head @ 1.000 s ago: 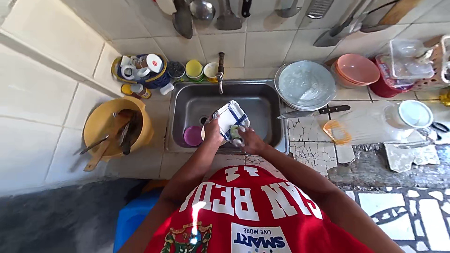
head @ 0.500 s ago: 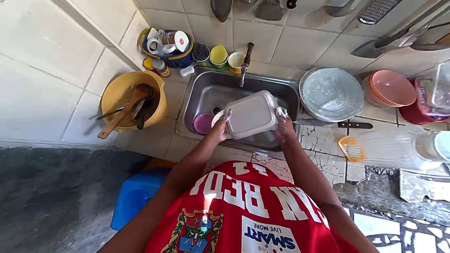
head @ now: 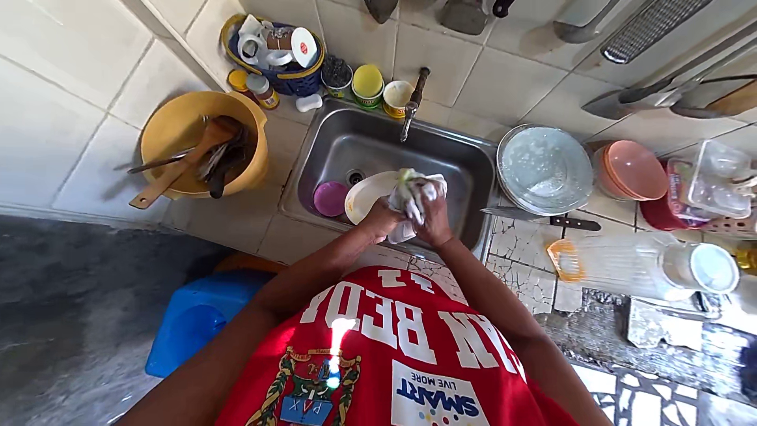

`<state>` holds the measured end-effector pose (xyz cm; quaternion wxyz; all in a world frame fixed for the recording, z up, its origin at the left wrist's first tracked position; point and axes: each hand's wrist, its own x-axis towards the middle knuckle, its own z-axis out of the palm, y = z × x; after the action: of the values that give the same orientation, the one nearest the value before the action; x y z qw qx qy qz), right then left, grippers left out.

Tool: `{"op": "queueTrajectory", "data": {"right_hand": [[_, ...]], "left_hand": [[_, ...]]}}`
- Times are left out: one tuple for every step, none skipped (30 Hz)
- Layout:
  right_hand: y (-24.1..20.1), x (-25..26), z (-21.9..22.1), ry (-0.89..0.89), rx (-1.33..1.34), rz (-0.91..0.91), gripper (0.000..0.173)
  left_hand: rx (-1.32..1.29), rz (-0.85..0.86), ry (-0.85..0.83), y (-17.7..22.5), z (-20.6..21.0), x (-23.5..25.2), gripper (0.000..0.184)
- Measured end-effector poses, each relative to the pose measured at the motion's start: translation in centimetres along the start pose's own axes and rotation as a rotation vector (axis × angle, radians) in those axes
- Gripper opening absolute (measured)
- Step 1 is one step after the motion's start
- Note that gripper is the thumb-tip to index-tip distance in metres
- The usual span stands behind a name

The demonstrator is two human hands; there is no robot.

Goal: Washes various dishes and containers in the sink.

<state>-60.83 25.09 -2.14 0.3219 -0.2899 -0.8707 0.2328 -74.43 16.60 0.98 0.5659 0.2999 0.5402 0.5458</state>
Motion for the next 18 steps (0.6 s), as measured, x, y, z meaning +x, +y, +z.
{"op": "queueTrajectory", "data": {"right_hand": [[-0.7,0.1,0.1,0.015,0.035,-0.112,0.034],[-0.8,0.3,0.3,0.034,0.053,-0.179,0.028],[-0.3,0.3,0.4,0.063,0.043,-0.195,0.027],[0.7,0.2,0.3,0.092,0.011,-0.153,0.03],[2.1,0.1,0.2,0.108,-0.03,-0.067,0.037],[3.9,0.0,-0.1,0.1,-0.079,0.037,0.042],[5.8,0.0,-0.4,0.077,-0.131,0.137,0.043],[7.6,-0.2,-0.6,0.049,-0.186,0.217,0.043],[8.8,-0.5,-0.7,0.023,-0.23,0.268,0.044],[8.9,-0.8,-0.6,0.005,-0.243,0.278,0.045],[7.9,-0.9,-0.6,0.004,-0.221,0.241,0.045],[6.3,-1.0,-0.6,0.007,-0.174,0.164,0.046],[4.4,-1.1,-0.5,0.009,-0.116,0.073,0.048],[2.2,-1.1,-0.3,0.022,-0.059,-0.011,0.049],[0.4,-0.8,-0.1,0.052,-0.018,-0.079,0.051],[-0.6,-0.4,0.2,0.09,-0.009,-0.118,0.05],[-0.7,-0.2,0.3,0.113,-0.036,-0.116,0.051],[0.0,-0.1,0.3,0.114,-0.068,-0.066,0.051]], "left_hand": [[0.066,-0.018,-0.029,1.8,0.5,-1.7,0.032],[0.12,-0.03,-0.046,2.8,0.8,-2.7,0.032],[0.151,-0.042,-0.044,3.1,1.1,-3.2,0.031],[0.163,-0.064,-0.028,3.0,1.3,-3.2,0.031],[0.154,-0.086,-0.01,2.7,1.4,-3.0,0.034],[0.13,-0.097,0.004,2.1,1.4,-2.6,0.035],[0.094,-0.086,0.009,1.0,1.0,-1.7,0.036],[0.054,-0.052,0.015,-0.6,0.4,-0.6,0.036],[0.045,-0.035,0.011,-1.3,0.0,-0.2,0.036],[0.066,-0.045,0.009,-0.8,0.0,-0.5,0.036],[0.104,-0.079,0.002,0.7,0.4,-1.3,0.036],[0.129,-0.106,-0.005,1.7,0.7,-1.8,0.036],[0.141,-0.114,-0.016,2.2,0.9,-2.2,0.036],[0.137,-0.096,-0.037,2.3,1.1,-2.5,0.035],[0.12,-0.064,-0.067,2.4,1.2,-2.8,0.033],[0.102,-0.046,-0.088,2.4,1.4,-3.0,0.03],[0.092,-0.042,-0.094,2.4,1.5,-3.2,0.029],[0.093,-0.056,-0.079,2.5,1.8,-3.3,0.029]]}}
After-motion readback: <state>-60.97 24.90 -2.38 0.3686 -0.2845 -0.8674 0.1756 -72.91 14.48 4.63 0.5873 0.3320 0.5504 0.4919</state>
